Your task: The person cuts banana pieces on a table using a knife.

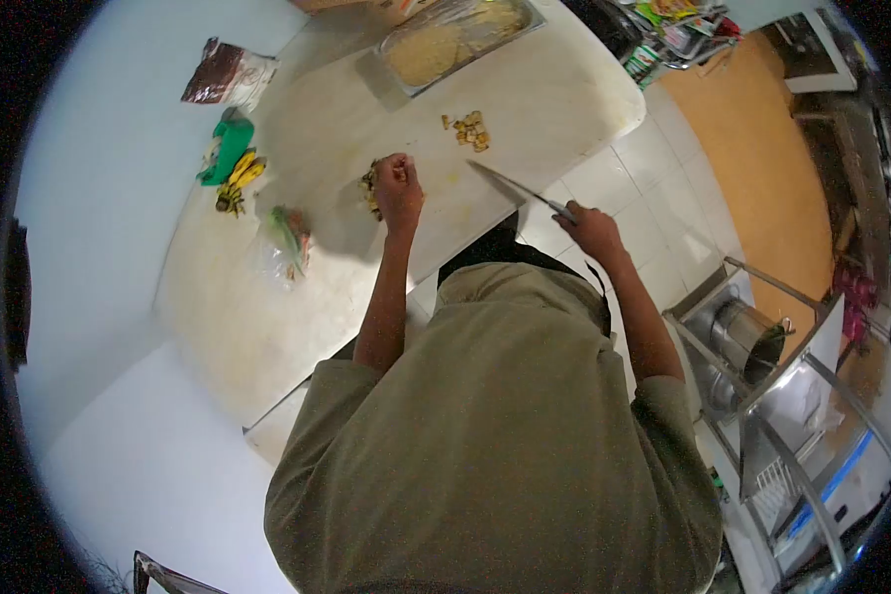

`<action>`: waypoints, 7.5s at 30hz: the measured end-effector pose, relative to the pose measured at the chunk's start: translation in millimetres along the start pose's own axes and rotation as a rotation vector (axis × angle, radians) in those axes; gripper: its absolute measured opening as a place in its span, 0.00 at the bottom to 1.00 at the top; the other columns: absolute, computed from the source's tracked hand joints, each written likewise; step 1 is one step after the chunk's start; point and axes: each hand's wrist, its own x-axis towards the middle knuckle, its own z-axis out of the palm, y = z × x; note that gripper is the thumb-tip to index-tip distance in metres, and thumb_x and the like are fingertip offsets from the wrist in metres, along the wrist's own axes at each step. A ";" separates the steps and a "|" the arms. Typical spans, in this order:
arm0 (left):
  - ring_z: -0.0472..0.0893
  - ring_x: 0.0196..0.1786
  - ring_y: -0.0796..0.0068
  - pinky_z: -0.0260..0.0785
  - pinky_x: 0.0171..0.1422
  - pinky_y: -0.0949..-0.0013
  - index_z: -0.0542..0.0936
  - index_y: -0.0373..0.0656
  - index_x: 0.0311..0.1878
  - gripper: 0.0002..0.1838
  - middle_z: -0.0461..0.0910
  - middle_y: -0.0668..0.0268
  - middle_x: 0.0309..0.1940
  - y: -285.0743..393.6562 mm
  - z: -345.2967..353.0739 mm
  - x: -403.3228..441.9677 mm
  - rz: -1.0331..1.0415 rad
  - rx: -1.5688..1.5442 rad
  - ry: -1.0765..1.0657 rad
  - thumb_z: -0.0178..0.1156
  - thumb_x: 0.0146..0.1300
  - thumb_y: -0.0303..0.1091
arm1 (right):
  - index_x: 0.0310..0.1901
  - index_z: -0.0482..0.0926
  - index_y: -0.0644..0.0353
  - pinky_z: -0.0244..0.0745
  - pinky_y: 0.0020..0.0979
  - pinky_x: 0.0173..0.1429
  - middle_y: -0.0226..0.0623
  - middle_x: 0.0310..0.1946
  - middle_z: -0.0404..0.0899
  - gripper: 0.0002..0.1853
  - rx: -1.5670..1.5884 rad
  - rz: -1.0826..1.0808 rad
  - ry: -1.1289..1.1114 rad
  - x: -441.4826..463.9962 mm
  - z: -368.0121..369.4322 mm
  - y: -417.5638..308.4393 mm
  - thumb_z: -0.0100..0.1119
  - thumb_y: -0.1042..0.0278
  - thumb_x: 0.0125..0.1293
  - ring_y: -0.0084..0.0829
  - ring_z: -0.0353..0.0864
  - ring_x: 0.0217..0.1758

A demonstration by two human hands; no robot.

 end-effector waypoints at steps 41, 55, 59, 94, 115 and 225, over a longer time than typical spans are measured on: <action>0.84 0.41 0.61 0.77 0.44 0.61 0.82 0.40 0.47 0.08 0.85 0.60 0.43 43.7 39.3 27.3 -0.041 -0.225 -0.257 0.64 0.70 0.33 | 0.42 0.78 0.64 0.74 0.47 0.38 0.51 0.26 0.81 0.25 0.507 0.253 0.058 -37.6 42.9 -30.6 0.56 0.43 0.75 0.49 0.82 0.30; 0.77 0.58 0.48 0.73 0.61 0.50 0.79 0.41 0.61 0.17 0.78 0.52 0.55 -33.8 28.2 45.2 0.030 0.294 -0.453 0.58 0.70 0.29 | 0.43 0.79 0.63 0.74 0.49 0.39 0.53 0.27 0.82 0.24 0.508 0.329 0.049 -37.5 34.3 -35.5 0.56 0.44 0.75 0.52 0.83 0.31; 0.77 0.58 0.48 0.73 0.62 0.50 0.78 0.40 0.63 0.19 0.78 0.51 0.56 -25.5 43.1 39.5 0.040 0.301 -0.560 0.59 0.69 0.29 | 0.40 0.77 0.62 0.74 0.50 0.39 0.53 0.27 0.82 0.24 0.435 0.290 0.033 -38.5 41.0 -30.1 0.56 0.44 0.74 0.55 0.83 0.33; 0.79 0.57 0.56 0.71 0.62 0.53 0.84 0.45 0.51 0.13 0.82 0.58 0.51 -37.6 33.9 54.9 0.044 0.134 -0.496 0.67 0.65 0.36 | 0.43 0.79 0.63 0.73 0.45 0.38 0.51 0.26 0.81 0.23 0.597 0.377 0.126 -59.4 38.3 -26.5 0.56 0.45 0.75 0.47 0.82 0.30; 0.85 0.42 0.65 0.76 0.47 0.66 0.81 0.42 0.51 0.13 0.86 0.57 0.39 -28.8 57.7 68.3 -0.032 -0.347 -0.608 0.69 0.65 0.31 | 0.43 0.79 0.64 0.75 0.47 0.41 0.54 0.29 0.83 0.24 0.569 0.429 0.125 -62.3 45.8 -30.4 0.57 0.45 0.74 0.52 0.84 0.34; 0.87 0.47 0.66 0.79 0.52 0.65 0.83 0.36 0.53 0.23 0.87 0.57 0.45 -28.8 21.0 62.5 -0.092 -0.388 -0.882 0.72 0.61 0.42 | 0.42 0.76 0.63 0.74 0.49 0.40 0.53 0.28 0.82 0.23 0.574 0.529 0.147 -119.1 65.7 -60.4 0.57 0.45 0.74 0.54 0.83 0.34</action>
